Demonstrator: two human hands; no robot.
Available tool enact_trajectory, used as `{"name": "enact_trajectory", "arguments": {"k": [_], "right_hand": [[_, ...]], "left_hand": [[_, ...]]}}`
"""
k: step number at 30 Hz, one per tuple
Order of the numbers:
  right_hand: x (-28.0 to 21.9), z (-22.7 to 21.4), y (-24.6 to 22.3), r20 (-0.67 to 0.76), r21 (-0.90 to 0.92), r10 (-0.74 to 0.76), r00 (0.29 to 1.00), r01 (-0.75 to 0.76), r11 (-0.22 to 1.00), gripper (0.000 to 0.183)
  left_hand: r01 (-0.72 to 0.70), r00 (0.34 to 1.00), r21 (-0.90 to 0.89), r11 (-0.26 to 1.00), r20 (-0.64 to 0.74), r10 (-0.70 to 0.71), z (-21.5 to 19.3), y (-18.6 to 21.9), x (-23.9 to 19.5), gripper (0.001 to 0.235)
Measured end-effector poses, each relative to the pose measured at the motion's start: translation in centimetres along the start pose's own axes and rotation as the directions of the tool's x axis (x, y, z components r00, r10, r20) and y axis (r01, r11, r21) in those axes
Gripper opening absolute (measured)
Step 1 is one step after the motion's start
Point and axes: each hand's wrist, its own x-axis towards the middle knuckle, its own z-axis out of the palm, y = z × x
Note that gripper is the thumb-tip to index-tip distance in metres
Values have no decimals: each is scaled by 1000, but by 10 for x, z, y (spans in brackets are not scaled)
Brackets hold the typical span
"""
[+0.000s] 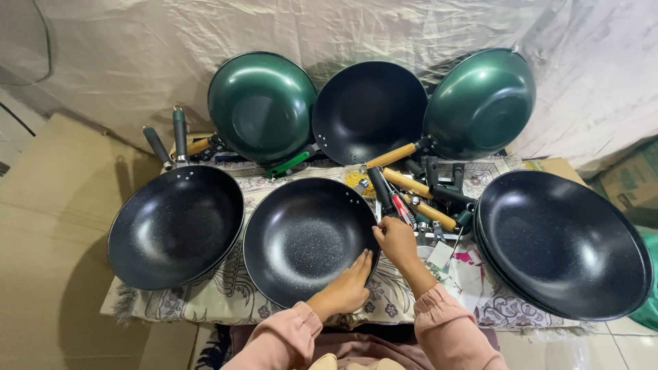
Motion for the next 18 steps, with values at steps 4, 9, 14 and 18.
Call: {"name": "enact_trajectory", "arguments": {"k": [4, 9, 14, 18], "right_hand": [[-6, 3, 2, 9, -110, -23, 1000, 23, 994, 17], [-16, -3, -5, 180, -269, 33, 983, 17, 963, 23], [-31, -7, -8, 287, -311, 4, 958, 89, 946, 32], [-39, -13, -12, 360, -310, 27, 933, 93, 946, 36]], "left_hand": [[23, 1000, 32, 999, -10, -23, 8, -10, -7, 84], [2, 991, 50, 999, -133, 4, 7, -1, -6, 67], [84, 980, 45, 995, -183, -75, 5, 8, 1, 74], [82, 971, 54, 995, -229, -68, 13, 4, 6, 77]]}}
